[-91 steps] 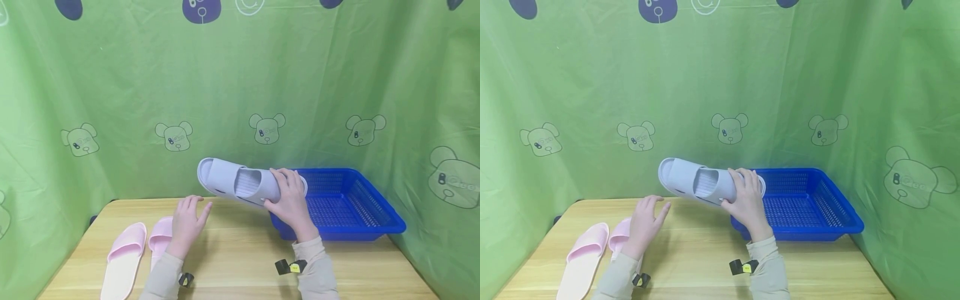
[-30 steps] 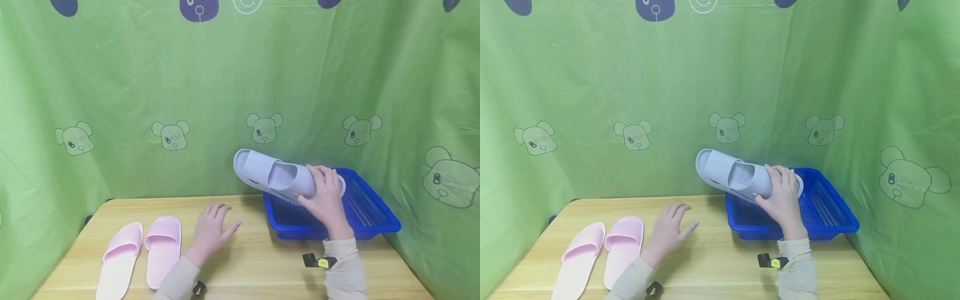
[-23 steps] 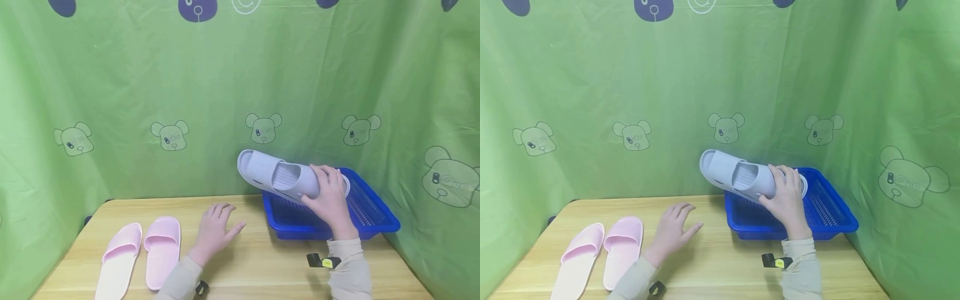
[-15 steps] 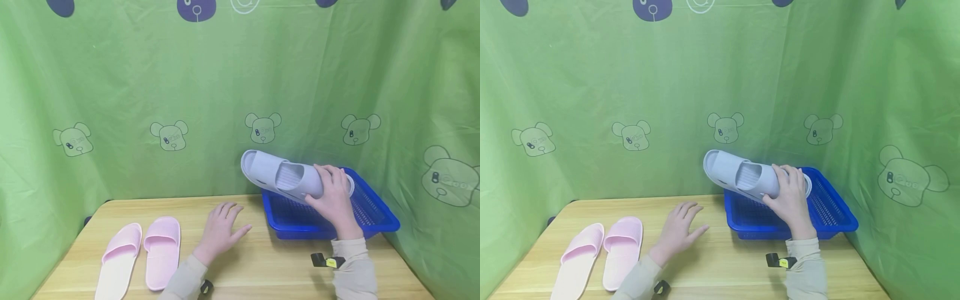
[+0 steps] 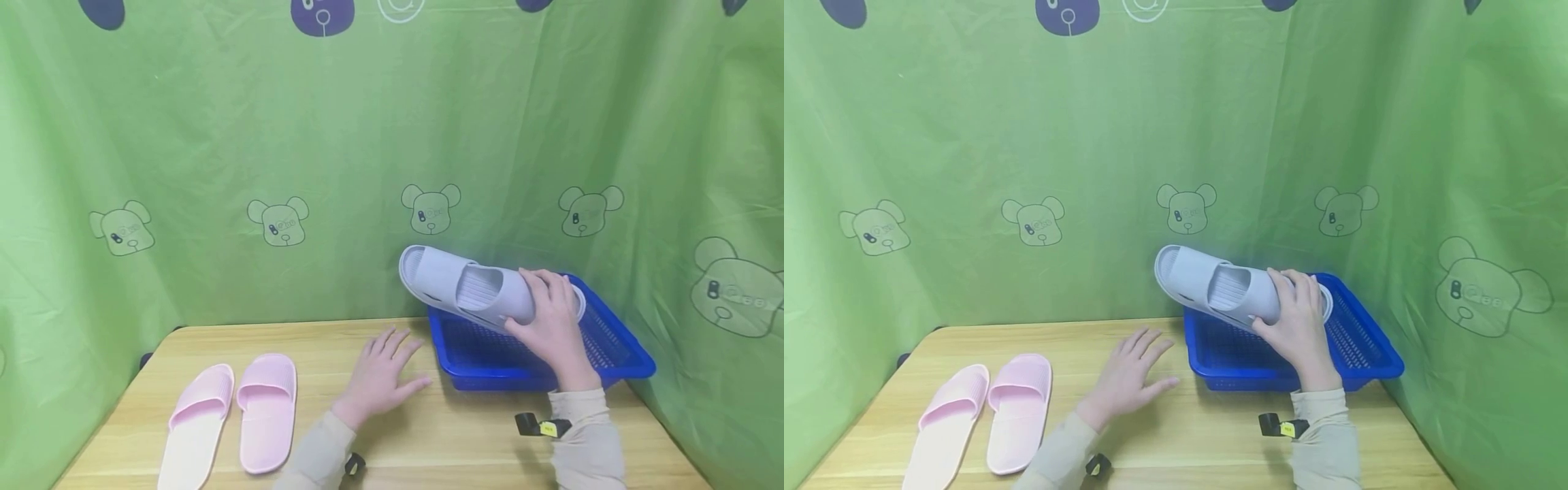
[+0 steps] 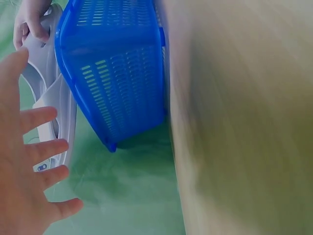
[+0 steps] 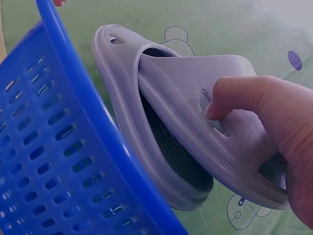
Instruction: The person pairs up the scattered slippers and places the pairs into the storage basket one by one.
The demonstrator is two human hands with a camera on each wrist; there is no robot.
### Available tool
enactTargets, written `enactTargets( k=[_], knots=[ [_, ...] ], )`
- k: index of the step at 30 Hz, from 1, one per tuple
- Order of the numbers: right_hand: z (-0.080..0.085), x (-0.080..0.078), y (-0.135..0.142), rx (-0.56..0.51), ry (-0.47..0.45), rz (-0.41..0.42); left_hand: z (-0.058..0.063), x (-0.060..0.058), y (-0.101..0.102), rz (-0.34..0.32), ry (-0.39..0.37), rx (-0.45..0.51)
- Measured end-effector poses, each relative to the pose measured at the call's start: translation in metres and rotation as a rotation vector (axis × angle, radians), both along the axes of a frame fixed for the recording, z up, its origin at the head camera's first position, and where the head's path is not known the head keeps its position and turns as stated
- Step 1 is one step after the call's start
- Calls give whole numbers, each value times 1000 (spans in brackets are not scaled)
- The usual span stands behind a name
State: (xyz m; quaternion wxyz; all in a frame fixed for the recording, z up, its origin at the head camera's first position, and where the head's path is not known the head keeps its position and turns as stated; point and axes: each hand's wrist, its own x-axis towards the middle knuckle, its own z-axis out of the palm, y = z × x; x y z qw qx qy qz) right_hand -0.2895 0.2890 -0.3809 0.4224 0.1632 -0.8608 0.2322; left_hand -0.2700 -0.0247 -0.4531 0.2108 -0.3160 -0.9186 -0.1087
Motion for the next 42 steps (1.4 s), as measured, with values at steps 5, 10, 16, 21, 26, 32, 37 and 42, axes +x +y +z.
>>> enactTargets(
  k=[5,10,16,21,26,32,37,42],
  knots=[
    [-1,0,3,8,3,2,-3,-1,9,-7,-85,-59],
    [-4,-1,8,11,-2,-3,-5,0,16,-17,-157,-101],
    [-4,0,12,10,-2,-10,1,3,21,-24,-206,-86],
    [-4,0,15,14,12,-1,2,1,24,-16,-214,-98],
    [-4,-1,17,24,17,-2,1,-3,28,-24,-222,-99],
    [-1,0,22,22,0,-11,3,-7,33,-31,-220,-107],
    [3,1,28,32,-10,-17,7,-9,36,-33,-230,-119],
    [9,1,36,55,-11,-15,11,-11,40,-30,-246,-117]
  ],
)
